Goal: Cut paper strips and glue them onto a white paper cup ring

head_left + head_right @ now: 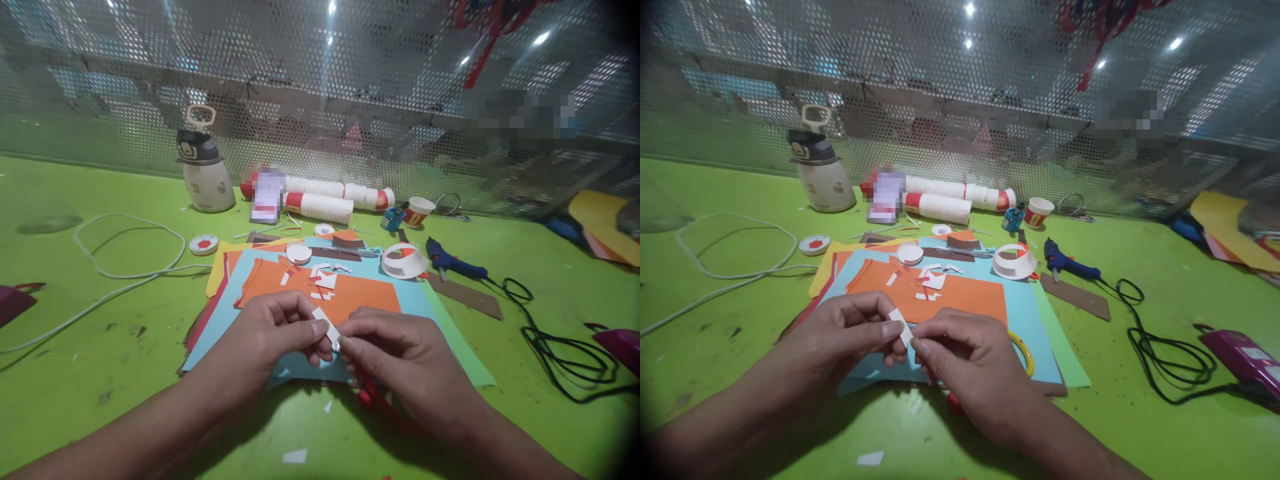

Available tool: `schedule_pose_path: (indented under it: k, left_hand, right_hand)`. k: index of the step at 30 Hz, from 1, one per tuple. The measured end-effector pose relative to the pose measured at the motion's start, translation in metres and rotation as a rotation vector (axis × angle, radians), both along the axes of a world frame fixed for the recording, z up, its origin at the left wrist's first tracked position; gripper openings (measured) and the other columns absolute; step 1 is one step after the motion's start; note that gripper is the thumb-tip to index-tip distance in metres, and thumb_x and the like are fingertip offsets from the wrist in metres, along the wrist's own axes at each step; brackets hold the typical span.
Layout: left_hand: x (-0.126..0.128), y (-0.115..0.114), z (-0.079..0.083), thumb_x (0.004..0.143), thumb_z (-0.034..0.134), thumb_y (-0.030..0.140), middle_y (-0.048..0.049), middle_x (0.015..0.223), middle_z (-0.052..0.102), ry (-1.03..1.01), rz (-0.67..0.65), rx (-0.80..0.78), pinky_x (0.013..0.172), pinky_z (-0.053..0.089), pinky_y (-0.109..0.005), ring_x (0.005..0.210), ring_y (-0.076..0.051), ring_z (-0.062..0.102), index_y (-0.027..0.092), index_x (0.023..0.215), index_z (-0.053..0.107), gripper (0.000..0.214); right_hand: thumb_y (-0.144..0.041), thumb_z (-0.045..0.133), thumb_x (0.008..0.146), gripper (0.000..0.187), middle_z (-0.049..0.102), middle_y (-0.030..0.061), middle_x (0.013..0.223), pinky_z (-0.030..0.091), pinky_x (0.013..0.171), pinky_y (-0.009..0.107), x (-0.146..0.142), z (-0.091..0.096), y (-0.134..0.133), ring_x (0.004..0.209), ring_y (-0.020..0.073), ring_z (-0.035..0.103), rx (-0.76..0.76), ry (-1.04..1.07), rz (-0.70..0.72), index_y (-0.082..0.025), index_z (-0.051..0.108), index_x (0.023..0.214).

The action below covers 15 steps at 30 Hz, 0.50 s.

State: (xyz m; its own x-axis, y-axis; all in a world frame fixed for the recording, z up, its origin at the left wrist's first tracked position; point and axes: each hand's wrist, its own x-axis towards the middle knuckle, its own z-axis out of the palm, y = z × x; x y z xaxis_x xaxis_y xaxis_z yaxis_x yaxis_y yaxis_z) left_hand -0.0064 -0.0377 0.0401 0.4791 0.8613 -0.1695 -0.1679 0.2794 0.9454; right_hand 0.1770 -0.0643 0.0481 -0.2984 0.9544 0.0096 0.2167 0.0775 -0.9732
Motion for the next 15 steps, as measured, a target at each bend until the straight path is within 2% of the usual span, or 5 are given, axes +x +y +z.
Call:
schedule_pose_path:
  k: [5,15]
  left_hand:
    - [0.0003,0.0002,-0.0003,0.080,0.065,0.022,-0.0006,0.065,0.067,-0.001,0.005,-0.006,0.068,0.045,-0.026,0.063,-0.012,0.057,0.017,0.068,0.064,0.012]
    - [0.0000,0.0000,0.0003,0.080,0.065,0.023,-0.0008,0.066,0.067,-0.017,-0.010,-0.038,0.069,0.045,-0.027,0.064,-0.012,0.058,0.017,0.070,0.064,0.012]
  right_hand:
    - [-0.019,0.063,0.085,0.012,0.060,-0.0035,0.062,0.043,0.044,0.018,-0.0017,-0.0006,-0.0021,0.047,0.0066,0.053,-0.048,0.013,-0.032,-0.019,0.074,0.081]
    - [-0.017,0.061,0.086,0.013,0.058,-0.0041,0.062,0.042,0.043,0.017,-0.0027,-0.0001,-0.0039,0.046,0.0057,0.052,-0.049,0.024,-0.020,-0.019,0.074,0.084]
